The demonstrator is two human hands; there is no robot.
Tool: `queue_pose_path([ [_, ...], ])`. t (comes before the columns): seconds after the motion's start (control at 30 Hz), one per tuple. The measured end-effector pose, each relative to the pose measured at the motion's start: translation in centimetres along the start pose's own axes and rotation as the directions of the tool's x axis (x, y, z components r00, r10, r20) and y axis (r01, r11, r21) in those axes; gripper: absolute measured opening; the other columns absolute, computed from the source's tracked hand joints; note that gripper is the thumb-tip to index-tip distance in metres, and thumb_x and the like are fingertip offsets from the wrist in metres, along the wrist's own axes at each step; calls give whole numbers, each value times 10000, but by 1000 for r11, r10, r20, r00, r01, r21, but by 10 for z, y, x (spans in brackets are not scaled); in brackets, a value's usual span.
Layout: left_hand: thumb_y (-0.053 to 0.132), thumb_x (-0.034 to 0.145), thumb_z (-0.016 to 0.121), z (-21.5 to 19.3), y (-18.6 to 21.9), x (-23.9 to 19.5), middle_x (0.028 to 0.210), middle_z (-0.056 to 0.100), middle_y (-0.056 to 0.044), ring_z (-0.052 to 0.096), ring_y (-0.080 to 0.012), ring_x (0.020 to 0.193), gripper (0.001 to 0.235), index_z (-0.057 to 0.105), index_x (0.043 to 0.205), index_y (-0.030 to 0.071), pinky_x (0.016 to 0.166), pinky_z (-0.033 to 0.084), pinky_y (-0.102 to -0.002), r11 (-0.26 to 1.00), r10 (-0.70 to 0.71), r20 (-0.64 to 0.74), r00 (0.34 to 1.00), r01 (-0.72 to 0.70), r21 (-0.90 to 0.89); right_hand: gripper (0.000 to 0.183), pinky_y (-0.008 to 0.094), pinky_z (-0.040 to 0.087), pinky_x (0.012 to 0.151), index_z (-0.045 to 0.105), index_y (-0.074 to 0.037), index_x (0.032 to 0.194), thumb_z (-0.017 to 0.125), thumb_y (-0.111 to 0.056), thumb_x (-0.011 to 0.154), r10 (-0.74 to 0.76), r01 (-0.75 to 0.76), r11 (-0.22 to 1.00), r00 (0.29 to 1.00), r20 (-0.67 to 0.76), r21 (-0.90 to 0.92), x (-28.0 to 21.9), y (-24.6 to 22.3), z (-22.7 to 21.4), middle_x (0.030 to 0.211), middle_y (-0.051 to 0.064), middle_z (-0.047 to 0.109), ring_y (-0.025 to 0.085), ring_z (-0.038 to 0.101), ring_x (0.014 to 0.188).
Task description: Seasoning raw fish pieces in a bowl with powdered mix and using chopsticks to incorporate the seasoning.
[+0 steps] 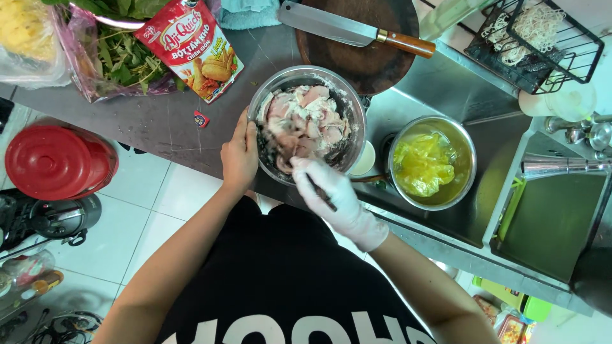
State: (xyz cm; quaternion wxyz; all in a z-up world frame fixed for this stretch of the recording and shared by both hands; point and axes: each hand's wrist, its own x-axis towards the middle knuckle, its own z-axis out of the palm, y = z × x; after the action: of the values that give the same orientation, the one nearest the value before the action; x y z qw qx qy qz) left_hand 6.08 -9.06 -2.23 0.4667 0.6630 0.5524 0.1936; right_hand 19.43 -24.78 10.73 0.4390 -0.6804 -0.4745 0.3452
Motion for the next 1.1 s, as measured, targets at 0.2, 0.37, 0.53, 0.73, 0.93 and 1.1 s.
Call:
queue_pose_path([
  [0.2, 320, 1095, 475, 3, 1, -3, 641, 641, -193, 711, -364, 636, 417, 517, 1503, 242, 642, 533, -482, 994, 107, -80, 991, -104, 38, 172, 283, 574, 960, 680, 12, 1193, 647, -12, 1026, -154, 147, 987, 981, -117, -61, -7, 30, -27, 1146, 109, 756, 148, 725, 1046],
  [0.37, 316, 1090, 477, 7, -2, -1, 644, 636, -211, 698, -387, 621, 427, 502, 1510, 242, 637, 527, -493, 992, 115, -61, 991, -112, 53, 153, 340, 628, 956, 665, 28, 1163, 592, -15, 1036, 90, -42, 973, 975, -204, 229, -4, 4, -45, 1216, 135, 710, 213, 727, 1095],
  [0.53, 300, 1090, 479, 9, -1, -5, 685, 662, -215, 708, -399, 660, 422, 509, 1504, 224, 641, 538, -505, 988, 150, -92, 984, -148, 31, 164, 317, 624, 911, 683, 13, 1179, 604, -31, 1043, 140, -48, 951, 948, -286, 305, 27, 5, -11, 1188, 119, 712, 189, 721, 1038],
  [0.73, 299, 1088, 507, 13, -9, -1, 693, 658, -231, 700, -414, 647, 409, 535, 1487, 210, 623, 529, -527, 983, 177, -131, 975, -169, 68, 154, 304, 575, 883, 633, 18, 1174, 623, -20, 1026, -301, 279, 944, 948, -108, -177, 10, 1, 10, 1056, 142, 706, 221, 721, 964],
  [0.93, 296, 1080, 496, 12, -3, -7, 680, 659, -226, 688, -420, 626, 407, 534, 1477, 212, 611, 521, -529, 991, 132, -122, 984, -129, 32, 152, 307, 586, 895, 669, -2, 1130, 670, -64, 991, -162, 165, 969, 986, 34, -184, -12, -24, -35, 1040, 135, 758, 228, 747, 969],
  [1.1, 297, 1080, 504, 16, -13, -5, 676, 654, -224, 686, -424, 644, 411, 519, 1481, 210, 597, 516, -532, 988, 153, -113, 982, -149, 41, 167, 309, 627, 878, 710, -9, 1112, 628, -108, 1006, 250, -242, 958, 968, -35, 153, -14, -31, -45, 1077, 89, 755, 165, 742, 976],
])
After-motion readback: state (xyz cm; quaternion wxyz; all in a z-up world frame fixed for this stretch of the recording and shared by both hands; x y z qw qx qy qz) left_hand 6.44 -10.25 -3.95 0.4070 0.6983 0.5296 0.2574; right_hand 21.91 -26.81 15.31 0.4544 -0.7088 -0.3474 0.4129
